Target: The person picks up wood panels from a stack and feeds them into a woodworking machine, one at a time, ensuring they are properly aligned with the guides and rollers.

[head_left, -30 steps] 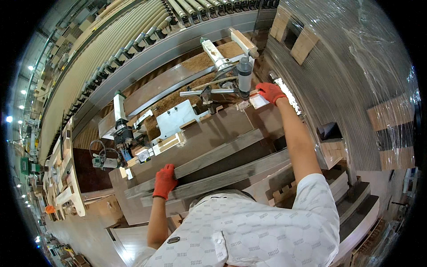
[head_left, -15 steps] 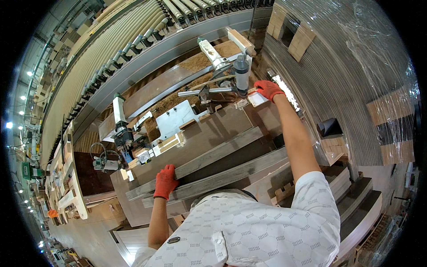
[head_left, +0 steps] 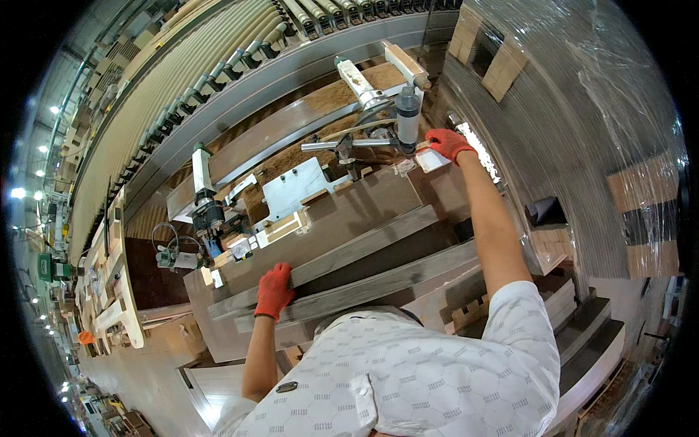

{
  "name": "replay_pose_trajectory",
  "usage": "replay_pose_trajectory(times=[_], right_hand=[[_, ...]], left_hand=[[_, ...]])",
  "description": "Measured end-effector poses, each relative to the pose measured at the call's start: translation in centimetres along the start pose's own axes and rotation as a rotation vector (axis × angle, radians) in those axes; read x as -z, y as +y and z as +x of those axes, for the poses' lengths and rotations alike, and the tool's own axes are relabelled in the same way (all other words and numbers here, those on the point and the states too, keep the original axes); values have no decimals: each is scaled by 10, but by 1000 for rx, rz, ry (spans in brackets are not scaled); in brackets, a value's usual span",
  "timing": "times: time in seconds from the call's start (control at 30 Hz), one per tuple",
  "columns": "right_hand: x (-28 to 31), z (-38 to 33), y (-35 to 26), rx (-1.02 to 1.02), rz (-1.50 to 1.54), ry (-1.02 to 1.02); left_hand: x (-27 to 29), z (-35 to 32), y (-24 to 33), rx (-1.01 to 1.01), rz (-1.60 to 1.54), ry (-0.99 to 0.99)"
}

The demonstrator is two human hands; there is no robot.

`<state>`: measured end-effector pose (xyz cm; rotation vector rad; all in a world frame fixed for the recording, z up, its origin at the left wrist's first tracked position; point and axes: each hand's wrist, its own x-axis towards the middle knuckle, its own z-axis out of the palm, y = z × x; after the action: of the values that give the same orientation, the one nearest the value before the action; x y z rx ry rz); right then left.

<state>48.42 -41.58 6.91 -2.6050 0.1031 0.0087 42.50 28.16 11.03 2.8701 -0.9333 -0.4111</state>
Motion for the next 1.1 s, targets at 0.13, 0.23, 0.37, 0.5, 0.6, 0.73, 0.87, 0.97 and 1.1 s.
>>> replay_pose_trajectory(times=[0.13,0.23,0.37,0.5,0.6,0.73,0.87,0.97,1.1], right_hand=[[-1,2,-5,-30,21,-22],[-4,1,1,-14,31,5],[-4,2,7,9,19,39],[-6,5,7,-23,21,32],[-7,5,4,-28,20,20],[-5,3,4,-74,-10,-12],[-5,4,0,-45,-52,-5],[-1,3,-2,-70,-40,-44],[-3,-6,2,-123,-31,6]], left_hand=[[4,-1,5,11,-6,-2],[5,1,8,21,9,-3],[10,3,11,27,21,-4],[5,3,9,42,53,-3],[1,2,7,53,36,-18],[6,2,12,49,16,-13],[6,1,10,68,13,-41],[5,0,6,39,-8,-29],[14,1,3,5,-98,-22]])
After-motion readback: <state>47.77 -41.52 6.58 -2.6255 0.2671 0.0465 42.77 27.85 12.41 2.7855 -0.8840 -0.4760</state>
